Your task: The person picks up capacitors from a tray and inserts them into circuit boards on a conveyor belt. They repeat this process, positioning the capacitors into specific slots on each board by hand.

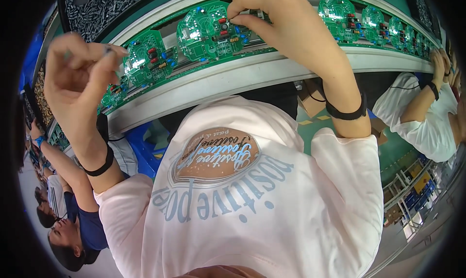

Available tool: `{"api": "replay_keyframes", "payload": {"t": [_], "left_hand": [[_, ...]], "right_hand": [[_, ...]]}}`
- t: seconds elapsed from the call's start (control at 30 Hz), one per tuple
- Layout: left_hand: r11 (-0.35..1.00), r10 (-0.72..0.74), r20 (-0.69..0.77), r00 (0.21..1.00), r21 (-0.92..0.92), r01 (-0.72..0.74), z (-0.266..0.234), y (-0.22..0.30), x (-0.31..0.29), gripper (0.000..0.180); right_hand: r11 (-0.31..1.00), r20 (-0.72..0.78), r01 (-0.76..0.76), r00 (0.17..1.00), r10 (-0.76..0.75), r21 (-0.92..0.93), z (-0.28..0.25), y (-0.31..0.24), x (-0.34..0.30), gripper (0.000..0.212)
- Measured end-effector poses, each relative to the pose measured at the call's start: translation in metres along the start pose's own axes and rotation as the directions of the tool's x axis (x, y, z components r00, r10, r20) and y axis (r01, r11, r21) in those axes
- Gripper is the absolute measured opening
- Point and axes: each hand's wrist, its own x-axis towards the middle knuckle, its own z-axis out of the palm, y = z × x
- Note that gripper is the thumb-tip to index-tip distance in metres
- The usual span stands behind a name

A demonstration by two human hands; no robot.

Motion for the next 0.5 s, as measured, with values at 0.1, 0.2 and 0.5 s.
{"api": "replay_keyframes", "payload": {"t": [0.1, 0.2, 0.5], "left_hand": [[0.977, -0.135, 0.002, 0.991, 0.165, 0.133, -0.005, 0.008, -0.007, 0.006], [0.952, -0.160, 0.019, 0.987, 0.268, 0.149, -0.005, 0.014, -0.007, 0.011], [0.999, -0.013, 0.075, 0.997, 0.048, 0.010, 0.002, -0.010, -0.007, 0.022]], "right_hand": [[0.966, 0.091, -0.248, 0.963, 0.254, -0.073, 0.000, -0.031, 0.026, 0.012], [0.710, 0.192, -0.626, 0.691, 0.697, -0.324, -0.002, -0.054, 0.044, 0.012], [0.994, 0.074, -0.005, 0.997, 0.013, -0.113, 0.002, -0.007, 0.010, 0.011]]}}
